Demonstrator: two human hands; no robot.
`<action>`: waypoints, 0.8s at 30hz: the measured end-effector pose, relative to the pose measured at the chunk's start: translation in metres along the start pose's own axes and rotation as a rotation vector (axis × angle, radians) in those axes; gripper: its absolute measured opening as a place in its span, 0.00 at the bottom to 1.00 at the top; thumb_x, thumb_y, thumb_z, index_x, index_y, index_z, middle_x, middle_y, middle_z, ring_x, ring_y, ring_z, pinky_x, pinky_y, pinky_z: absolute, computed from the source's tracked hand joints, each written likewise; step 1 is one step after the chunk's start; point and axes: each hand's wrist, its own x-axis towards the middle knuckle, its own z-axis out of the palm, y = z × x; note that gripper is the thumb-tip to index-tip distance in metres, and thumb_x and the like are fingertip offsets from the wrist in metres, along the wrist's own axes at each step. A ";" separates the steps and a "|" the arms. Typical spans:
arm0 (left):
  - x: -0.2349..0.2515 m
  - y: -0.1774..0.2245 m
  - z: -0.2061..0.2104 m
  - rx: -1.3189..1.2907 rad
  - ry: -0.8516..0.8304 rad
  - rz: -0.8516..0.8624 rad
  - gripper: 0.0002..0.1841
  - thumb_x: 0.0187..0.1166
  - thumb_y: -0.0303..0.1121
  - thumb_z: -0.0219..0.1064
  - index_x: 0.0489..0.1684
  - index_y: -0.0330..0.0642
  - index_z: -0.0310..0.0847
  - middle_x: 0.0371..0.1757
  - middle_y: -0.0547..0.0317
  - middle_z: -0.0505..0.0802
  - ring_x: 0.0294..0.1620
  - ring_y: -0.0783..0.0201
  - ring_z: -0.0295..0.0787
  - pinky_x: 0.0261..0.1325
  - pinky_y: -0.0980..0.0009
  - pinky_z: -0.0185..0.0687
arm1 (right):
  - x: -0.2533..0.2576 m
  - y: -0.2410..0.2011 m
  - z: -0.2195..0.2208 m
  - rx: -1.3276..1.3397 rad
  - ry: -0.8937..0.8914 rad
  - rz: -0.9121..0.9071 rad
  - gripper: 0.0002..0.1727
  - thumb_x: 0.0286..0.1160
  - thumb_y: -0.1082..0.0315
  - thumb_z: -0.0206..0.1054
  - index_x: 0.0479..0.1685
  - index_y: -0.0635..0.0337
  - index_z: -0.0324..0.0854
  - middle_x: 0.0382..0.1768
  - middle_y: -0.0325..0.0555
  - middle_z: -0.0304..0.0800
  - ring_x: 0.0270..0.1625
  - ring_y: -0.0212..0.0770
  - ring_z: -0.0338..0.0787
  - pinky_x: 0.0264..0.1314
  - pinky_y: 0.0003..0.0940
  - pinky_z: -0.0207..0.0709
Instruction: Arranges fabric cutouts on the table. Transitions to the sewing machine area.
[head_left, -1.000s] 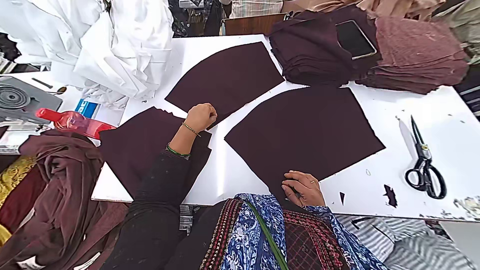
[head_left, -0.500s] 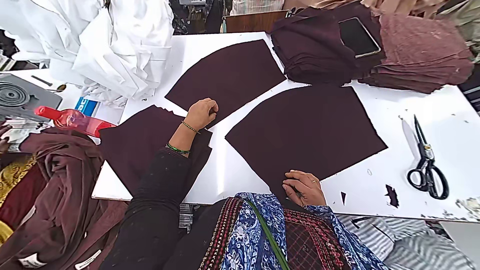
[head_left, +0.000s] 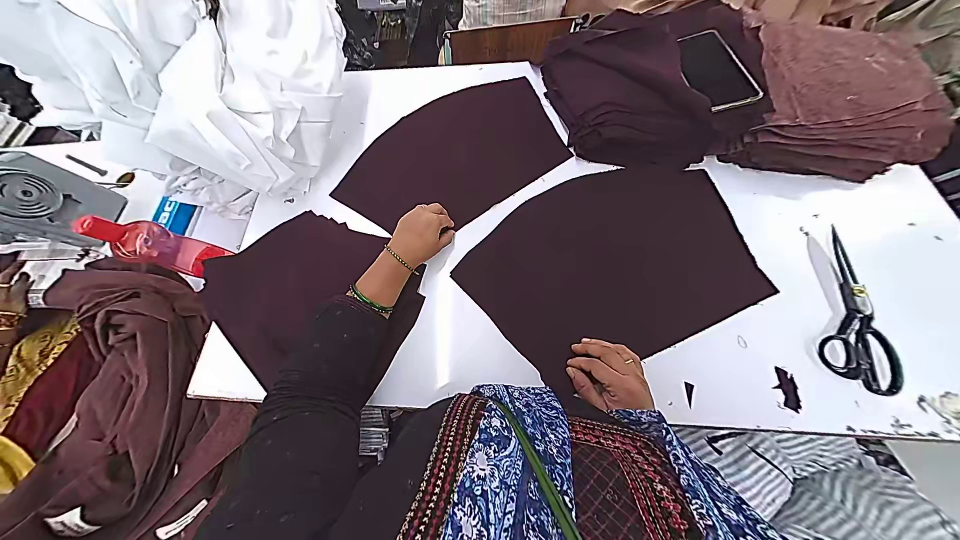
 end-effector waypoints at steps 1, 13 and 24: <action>0.000 -0.001 0.000 0.000 0.007 0.004 0.11 0.81 0.27 0.65 0.45 0.27 0.92 0.57 0.35 0.93 0.64 0.36 0.89 0.69 0.42 0.78 | 0.000 0.000 0.000 0.001 0.003 -0.001 0.18 0.74 0.59 0.61 0.28 0.58 0.94 0.47 0.53 0.97 0.59 0.57 0.92 0.66 0.51 0.75; -0.019 -0.046 -0.030 -0.179 -0.041 -0.091 0.07 0.73 0.22 0.73 0.43 0.26 0.89 0.50 0.34 0.92 0.57 0.38 0.89 0.65 0.41 0.79 | 0.000 -0.001 0.000 0.000 0.001 0.014 0.18 0.75 0.59 0.61 0.28 0.58 0.94 0.48 0.53 0.97 0.59 0.56 0.92 0.67 0.51 0.75; -0.013 -0.032 -0.032 -0.048 -0.112 -0.156 0.13 0.79 0.18 0.61 0.51 0.34 0.93 0.62 0.39 0.92 0.66 0.38 0.88 0.69 0.36 0.76 | -0.001 0.001 0.002 -0.004 0.019 -0.003 0.18 0.76 0.58 0.60 0.28 0.57 0.94 0.46 0.53 0.97 0.59 0.56 0.92 0.67 0.49 0.75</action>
